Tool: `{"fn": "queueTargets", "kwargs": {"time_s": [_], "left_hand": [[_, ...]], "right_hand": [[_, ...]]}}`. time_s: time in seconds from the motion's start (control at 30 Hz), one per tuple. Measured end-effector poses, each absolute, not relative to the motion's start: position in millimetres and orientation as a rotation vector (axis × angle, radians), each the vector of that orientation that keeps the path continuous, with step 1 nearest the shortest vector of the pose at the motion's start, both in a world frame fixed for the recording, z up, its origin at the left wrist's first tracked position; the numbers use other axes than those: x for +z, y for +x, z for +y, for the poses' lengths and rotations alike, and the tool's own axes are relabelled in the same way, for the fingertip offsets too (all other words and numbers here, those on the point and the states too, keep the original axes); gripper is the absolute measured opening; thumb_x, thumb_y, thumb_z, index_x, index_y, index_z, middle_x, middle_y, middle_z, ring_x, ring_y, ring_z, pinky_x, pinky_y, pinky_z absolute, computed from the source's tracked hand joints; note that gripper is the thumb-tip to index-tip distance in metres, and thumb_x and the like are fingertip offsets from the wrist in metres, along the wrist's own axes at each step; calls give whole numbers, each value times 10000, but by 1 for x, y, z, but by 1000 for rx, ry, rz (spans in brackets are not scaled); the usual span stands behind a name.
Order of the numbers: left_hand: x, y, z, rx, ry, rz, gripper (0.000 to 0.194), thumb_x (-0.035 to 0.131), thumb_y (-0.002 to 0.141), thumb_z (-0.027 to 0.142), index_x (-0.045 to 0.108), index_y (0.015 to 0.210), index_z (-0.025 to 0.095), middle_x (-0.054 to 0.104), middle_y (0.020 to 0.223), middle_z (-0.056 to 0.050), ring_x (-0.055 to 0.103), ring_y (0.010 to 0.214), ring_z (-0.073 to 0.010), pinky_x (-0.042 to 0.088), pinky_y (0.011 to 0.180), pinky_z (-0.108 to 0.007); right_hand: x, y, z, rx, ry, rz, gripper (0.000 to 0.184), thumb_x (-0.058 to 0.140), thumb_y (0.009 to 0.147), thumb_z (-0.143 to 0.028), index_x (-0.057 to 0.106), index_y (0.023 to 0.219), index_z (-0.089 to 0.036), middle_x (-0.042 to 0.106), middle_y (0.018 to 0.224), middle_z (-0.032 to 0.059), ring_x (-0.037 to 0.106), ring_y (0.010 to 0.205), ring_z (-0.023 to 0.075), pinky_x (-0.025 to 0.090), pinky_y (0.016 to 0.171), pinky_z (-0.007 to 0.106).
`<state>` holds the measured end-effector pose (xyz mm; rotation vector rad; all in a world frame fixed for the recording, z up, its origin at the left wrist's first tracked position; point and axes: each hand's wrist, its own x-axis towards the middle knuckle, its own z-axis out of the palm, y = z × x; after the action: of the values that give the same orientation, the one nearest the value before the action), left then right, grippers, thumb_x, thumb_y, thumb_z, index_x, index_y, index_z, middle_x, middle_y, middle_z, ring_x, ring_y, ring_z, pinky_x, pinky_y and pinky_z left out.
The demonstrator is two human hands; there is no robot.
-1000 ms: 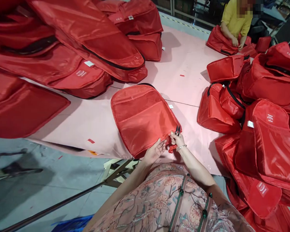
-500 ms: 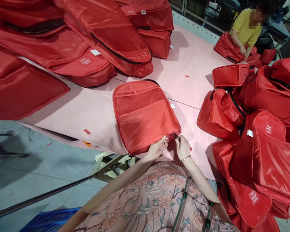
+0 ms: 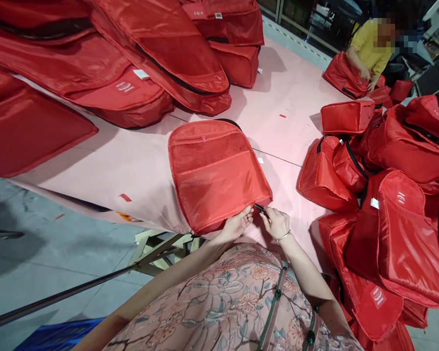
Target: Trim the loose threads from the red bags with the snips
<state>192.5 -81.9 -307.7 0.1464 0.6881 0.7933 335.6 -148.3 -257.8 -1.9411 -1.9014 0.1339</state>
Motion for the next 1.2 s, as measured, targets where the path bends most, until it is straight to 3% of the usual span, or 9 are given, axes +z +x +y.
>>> {"fn": "queueTargets", "kwargs": {"time_s": [0.4,0.8,1.03,1.2], "left_hand": [[-303,192,-83,807,159,669,139,713,664,156,637,775,120,632,693,3,539,584,-47,430,552,-170],[-303,191,-84,811,189,685,133,710,672,164,639,776,119,635,690,-2,547,594,-61,412,554,-182],[-300,179,-83,721,131,686,114,643,758,227,639,780,116,653,706,-36,537,539,-66,425,532,-186],[-304,152,-90,665,143,812,222,603,786,306,653,761,91,637,700,-58,513,499,-63,414,493,-189]], "right_hand": [[-253,334,-142,70,-2001,-1981,287,406,899,-399,599,959,-196,667,791,59,583,651,145,307,561,234],[-255,334,-141,118,-1948,-1985,306,399,898,-404,603,947,-181,662,751,57,581,634,144,312,557,225],[-257,332,-141,347,-1764,-1781,279,456,865,-417,580,954,-183,649,756,35,569,607,128,392,579,218],[-262,329,-143,434,-1697,-1536,276,507,830,-416,561,962,-180,643,827,41,584,691,142,442,652,240]]}}
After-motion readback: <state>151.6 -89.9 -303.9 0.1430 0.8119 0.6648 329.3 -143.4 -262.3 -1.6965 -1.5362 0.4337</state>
